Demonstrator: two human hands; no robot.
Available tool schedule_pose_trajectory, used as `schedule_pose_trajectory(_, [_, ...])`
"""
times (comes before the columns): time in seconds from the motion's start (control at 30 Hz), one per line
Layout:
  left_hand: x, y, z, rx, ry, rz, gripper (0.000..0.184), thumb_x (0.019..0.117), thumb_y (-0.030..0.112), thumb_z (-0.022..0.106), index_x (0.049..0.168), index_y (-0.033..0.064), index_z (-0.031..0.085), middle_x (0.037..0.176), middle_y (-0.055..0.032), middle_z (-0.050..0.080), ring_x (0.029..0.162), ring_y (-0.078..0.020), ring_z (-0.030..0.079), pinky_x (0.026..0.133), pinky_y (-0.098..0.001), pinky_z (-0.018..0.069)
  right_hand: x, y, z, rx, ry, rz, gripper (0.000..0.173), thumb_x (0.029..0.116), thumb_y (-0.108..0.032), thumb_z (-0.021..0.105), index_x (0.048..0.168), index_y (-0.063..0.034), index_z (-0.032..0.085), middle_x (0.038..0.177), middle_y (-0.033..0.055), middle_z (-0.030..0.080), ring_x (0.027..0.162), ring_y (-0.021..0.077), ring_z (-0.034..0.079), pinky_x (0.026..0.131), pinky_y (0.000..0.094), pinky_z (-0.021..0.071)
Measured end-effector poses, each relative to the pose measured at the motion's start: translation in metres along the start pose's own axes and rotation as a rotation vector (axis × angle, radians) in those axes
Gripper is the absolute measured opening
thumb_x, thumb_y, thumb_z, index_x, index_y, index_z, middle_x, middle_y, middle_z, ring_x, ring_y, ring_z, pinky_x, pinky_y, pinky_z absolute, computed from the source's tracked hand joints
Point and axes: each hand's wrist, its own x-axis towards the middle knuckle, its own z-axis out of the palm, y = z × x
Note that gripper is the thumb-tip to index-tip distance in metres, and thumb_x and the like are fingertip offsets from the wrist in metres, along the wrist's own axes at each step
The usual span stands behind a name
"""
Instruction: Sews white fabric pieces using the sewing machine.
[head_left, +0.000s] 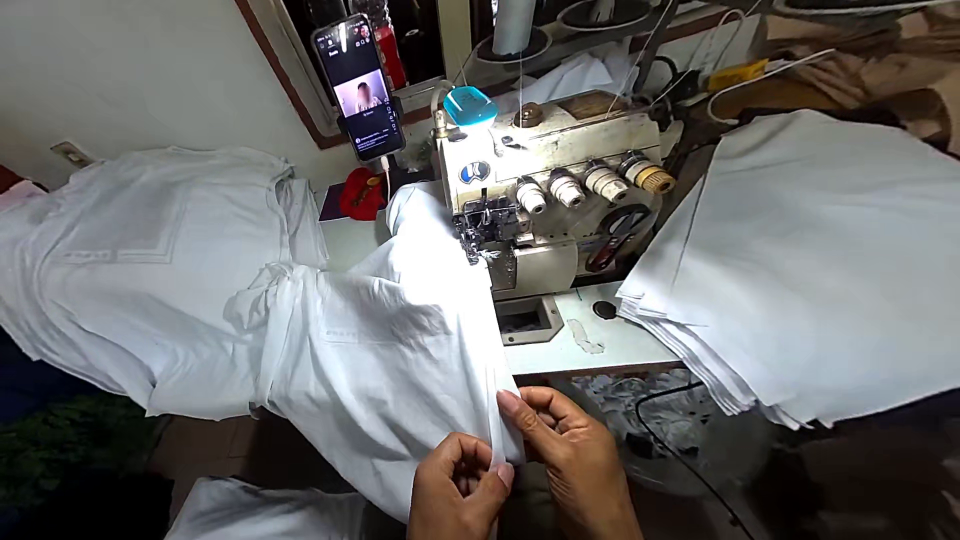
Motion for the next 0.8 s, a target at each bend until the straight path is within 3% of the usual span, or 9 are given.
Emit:
schedule_pose_trajectory(0.1, [-0.001,-0.004,0.002,-0.057,0.003,0.006,0.011,0.0855,0.005,0.076,0.090,0.0007,0.068,0.078,-0.0010,0.067,0.066,-0.0048,0.063,0.060,-0.0214,0.0532,-0.005,0.000,-0.002,-0.076,0.001,-0.038,0.012,0.0919,-0.013,0.074,0.099,-0.0036,0.074,0.076,0.0008,0.074,0.062,0.0073,0.069,0.055,0.0213,0.0584])
schedule_pose_trajectory(0.2, [-0.005,-0.010,0.007,0.210,0.090,0.368,0.012,0.0845,0.004,0.078,0.090,-0.0029,0.069,0.088,-0.0094,0.069,0.075,-0.0099,0.068,0.067,-0.0237,0.0602,-0.013,-0.005,-0.004,-0.181,-0.007,-0.074,0.015,0.0930,-0.011,0.072,0.106,-0.0032,0.074,0.083,0.0003,0.076,0.069,0.0070,0.073,0.062,0.0225,0.0621])
schedule_pose_trajectory(0.4, [-0.010,-0.008,0.014,0.506,0.217,0.604,0.041,0.0784,-0.004,0.069,0.119,-0.0056,0.073,0.080,-0.0094,0.065,0.064,-0.0087,0.059,0.058,-0.0184,0.0521,-0.025,-0.014,-0.007,-0.286,-0.063,-0.131,0.021,0.0956,-0.009,0.066,0.114,-0.0019,0.074,0.089,-0.0009,0.078,0.072,0.0035,0.072,0.066,0.0202,0.0617])
schedule_pose_trajectory(0.47, [-0.011,-0.006,0.015,0.574,0.225,0.612,0.043,0.0776,-0.004,0.068,0.120,-0.0062,0.073,0.081,-0.0098,0.064,0.062,-0.0098,0.058,0.056,-0.0192,0.0516,-0.027,-0.018,-0.006,-0.278,-0.086,-0.141,0.023,0.0951,-0.009,0.064,0.115,-0.0002,0.072,0.087,-0.0011,0.077,0.068,0.0028,0.070,0.062,0.0200,0.0605])
schedule_pose_trajectory(0.53, [-0.017,-0.006,0.017,0.632,0.198,0.602,0.031,0.0793,-0.003,0.070,0.109,-0.0085,0.074,0.084,-0.0141,0.066,0.064,-0.0140,0.063,0.057,-0.0232,0.0553,-0.026,-0.022,-0.004,-0.247,-0.116,-0.091,0.025,0.0926,-0.014,0.072,0.114,-0.0008,0.072,0.086,-0.0003,0.077,0.067,0.0060,0.071,0.061,0.0232,0.0617])
schedule_pose_trajectory(0.63, [-0.031,-0.019,0.025,0.714,0.027,0.575,0.017,0.0859,0.004,0.070,0.098,-0.0065,0.074,0.096,-0.0212,0.071,0.077,-0.0261,0.072,0.067,-0.0363,0.0615,-0.017,-0.018,-0.002,-0.317,-0.098,-0.015,0.020,0.0852,-0.020,0.081,0.101,-0.0078,0.077,0.079,-0.0018,0.076,0.066,0.0061,0.071,0.061,0.0251,0.0616])
schedule_pose_trajectory(0.7, [-0.026,-0.033,0.030,0.711,-0.118,0.567,0.021,0.0873,0.010,0.069,0.098,-0.0071,0.074,0.099,-0.0236,0.072,0.087,-0.0336,0.073,0.076,-0.0445,0.0604,-0.016,-0.022,0.000,-0.262,-0.113,-0.013,0.013,0.0885,-0.016,0.078,0.098,-0.0062,0.077,0.078,-0.0017,0.075,0.066,0.0039,0.070,0.064,0.0231,0.0603])
schedule_pose_trajectory(0.77, [-0.007,-0.036,0.028,0.782,-0.134,0.556,0.023,0.0877,0.016,0.069,0.094,-0.0052,0.073,0.089,-0.0207,0.074,0.082,-0.0326,0.074,0.075,-0.0467,0.0595,-0.021,-0.027,0.003,-0.073,-0.131,-0.008,0.007,0.0916,-0.007,0.073,0.098,-0.0037,0.074,0.075,-0.0030,0.073,0.063,0.0017,0.066,0.060,0.0200,0.0570])
schedule_pose_trajectory(0.8, [0.001,-0.027,0.020,0.846,-0.208,0.427,0.026,0.0941,0.018,0.064,0.102,-0.0060,0.073,0.096,-0.0216,0.075,0.090,-0.0332,0.075,0.082,-0.0478,0.0595,-0.024,-0.027,0.004,0.020,-0.140,-0.002,0.006,0.0926,-0.003,0.070,0.098,-0.0037,0.073,0.075,-0.0036,0.072,0.062,0.0017,0.066,0.059,0.0199,0.0565])
